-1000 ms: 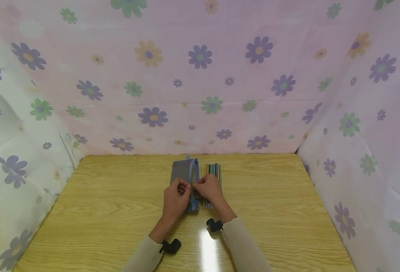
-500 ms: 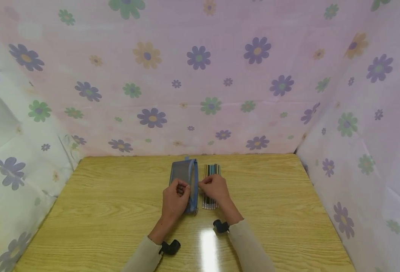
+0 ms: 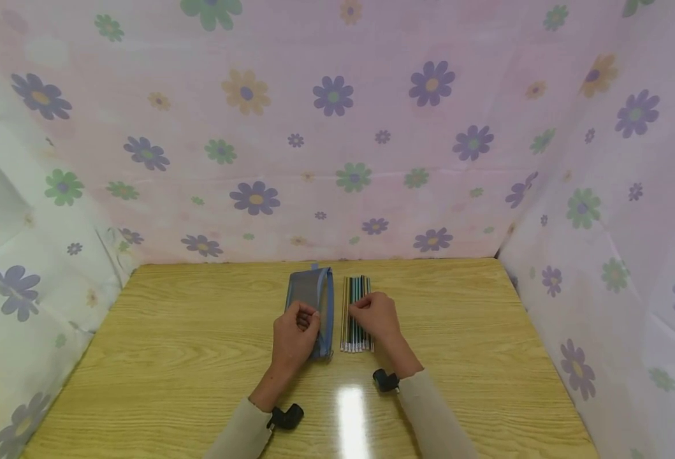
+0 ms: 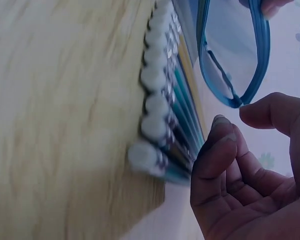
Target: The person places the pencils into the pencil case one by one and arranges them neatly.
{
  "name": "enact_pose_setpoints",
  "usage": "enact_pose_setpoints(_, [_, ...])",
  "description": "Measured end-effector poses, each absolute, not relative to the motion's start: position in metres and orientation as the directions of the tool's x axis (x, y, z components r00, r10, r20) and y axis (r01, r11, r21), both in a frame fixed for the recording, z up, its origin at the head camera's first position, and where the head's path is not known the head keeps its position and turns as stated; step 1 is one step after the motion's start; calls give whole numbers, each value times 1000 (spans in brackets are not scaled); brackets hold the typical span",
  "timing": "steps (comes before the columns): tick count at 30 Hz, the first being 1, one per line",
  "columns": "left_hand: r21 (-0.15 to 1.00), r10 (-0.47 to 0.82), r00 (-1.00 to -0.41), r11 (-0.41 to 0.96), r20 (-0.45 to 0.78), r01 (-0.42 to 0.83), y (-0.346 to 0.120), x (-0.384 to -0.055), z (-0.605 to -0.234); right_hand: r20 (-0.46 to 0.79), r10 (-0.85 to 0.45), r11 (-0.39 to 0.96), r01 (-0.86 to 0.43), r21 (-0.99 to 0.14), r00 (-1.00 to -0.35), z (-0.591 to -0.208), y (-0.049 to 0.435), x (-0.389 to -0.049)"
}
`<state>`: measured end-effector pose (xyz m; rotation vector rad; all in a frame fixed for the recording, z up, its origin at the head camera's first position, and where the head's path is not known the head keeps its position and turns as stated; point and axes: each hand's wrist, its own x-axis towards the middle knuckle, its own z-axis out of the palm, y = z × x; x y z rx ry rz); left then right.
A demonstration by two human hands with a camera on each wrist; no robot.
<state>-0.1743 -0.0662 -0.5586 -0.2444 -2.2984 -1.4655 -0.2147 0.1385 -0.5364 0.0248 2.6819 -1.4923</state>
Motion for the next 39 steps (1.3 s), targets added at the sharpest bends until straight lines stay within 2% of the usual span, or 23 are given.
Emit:
enact_pose_setpoints(20, [819, -73, -891, 433, 449, 377, -66, -175, -560, -69, 31, 614, 73, -786, -997, -543, 166, -223])
enact_pose_setpoints(39, [822, -70, -891, 423, 448, 381, -67, -175, -563, -66, 77, 718, 101, -689, -995, -542, 167, -222])
